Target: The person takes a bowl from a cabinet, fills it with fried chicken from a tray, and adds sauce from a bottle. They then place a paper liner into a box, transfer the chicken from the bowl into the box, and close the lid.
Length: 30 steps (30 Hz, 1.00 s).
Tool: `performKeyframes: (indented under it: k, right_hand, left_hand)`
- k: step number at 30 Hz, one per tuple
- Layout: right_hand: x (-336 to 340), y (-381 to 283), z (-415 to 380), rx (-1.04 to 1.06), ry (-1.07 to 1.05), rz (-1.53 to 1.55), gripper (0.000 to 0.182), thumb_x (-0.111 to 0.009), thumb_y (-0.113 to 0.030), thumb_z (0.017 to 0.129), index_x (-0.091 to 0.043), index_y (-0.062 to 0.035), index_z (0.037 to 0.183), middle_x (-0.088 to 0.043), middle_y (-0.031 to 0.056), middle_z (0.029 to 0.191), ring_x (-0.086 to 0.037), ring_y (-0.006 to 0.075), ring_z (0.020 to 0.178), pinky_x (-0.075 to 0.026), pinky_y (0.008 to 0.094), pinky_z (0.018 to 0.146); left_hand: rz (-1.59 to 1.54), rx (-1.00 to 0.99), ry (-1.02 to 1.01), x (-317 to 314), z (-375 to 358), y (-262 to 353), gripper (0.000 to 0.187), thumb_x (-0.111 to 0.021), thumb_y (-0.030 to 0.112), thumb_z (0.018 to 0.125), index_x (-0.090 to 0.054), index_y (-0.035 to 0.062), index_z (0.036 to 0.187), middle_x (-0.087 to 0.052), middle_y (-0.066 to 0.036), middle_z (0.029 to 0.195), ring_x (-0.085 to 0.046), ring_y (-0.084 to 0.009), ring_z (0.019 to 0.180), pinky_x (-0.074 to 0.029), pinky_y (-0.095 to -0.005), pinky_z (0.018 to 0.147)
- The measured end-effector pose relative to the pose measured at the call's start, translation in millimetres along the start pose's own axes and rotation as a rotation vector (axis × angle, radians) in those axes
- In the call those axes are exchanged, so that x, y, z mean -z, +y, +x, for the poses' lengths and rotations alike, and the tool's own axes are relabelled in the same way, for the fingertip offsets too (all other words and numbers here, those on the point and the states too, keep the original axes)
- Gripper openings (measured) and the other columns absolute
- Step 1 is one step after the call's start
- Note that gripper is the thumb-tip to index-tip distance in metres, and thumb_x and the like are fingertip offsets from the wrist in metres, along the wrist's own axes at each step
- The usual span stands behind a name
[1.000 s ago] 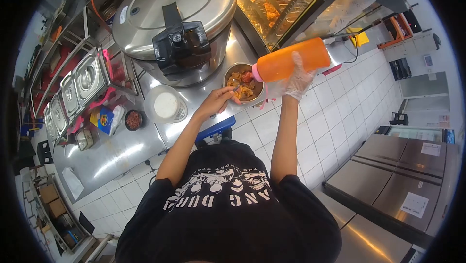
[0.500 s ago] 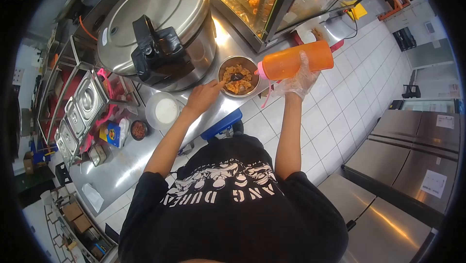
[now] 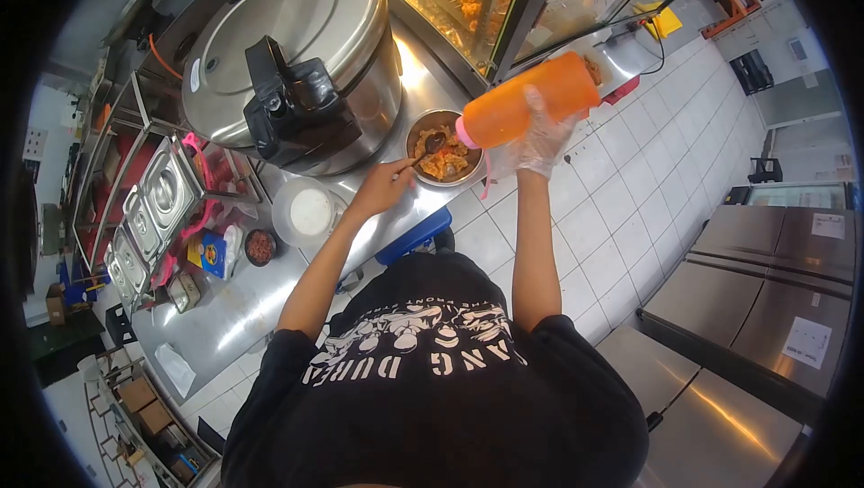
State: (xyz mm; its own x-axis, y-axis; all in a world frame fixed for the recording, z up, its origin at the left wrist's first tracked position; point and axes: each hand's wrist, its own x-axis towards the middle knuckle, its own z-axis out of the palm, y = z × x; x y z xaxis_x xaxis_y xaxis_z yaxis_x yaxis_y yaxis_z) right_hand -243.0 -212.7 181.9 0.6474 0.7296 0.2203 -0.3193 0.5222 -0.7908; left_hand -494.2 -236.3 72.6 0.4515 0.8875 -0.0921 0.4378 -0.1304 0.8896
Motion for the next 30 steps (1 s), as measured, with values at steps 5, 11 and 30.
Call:
performKeyframes:
  k: [5, 11, 30]
  right_hand:
    - [-18.8, 23.0, -3.3, 0.115, -0.118, -0.254, 0.066, -0.079, -0.002, 0.074, -0.045, -0.0055, 0.131, -0.058, 0.0071, 0.119, -0.059, 0.0193, 0.106, -0.05, 0.0325, 0.092]
    - [-34.5, 29.9, -3.5, 0.08, -0.207, -0.325, 0.068, -0.082, 0.0, 0.07, -0.046, -0.0052, 0.127, -0.059, 0.0072, 0.118, -0.06, 0.0187, 0.104, -0.052, 0.032, 0.09]
    - [-61.8, 13.6, -1.9, 0.047, -0.258, -0.271, 0.061, -0.081, 0.002, 0.072, -0.05, -0.0052, 0.124, -0.062, 0.0075, 0.113, -0.063, 0.0191, 0.098, -0.055, 0.0317, 0.084]
  left_hand:
    - [-0.407, 0.296, -0.201, 11.0, 3.0, 23.1, 0.032, -0.049, 0.018, 0.097, -0.059, -0.0004, 0.121, -0.064, 0.001, 0.083, -0.046, -0.0038, 0.051, -0.038, -0.0198, 0.047]
    - [-0.583, 0.327, -0.183, 11.5, 0.0, 21.2, 0.023, -0.048, 0.017, 0.095, -0.064, 0.0001, 0.097, -0.063, 0.0, 0.078, -0.042, -0.0048, 0.052, -0.035, -0.0207, 0.048]
    - [-0.71, 0.333, -0.202, 8.3, -4.0, 8.8, 0.024, -0.047, 0.02, 0.099, -0.06, 0.0014, 0.105, -0.063, 0.001, 0.08, -0.039, -0.003, 0.049, -0.03, -0.0196, 0.044]
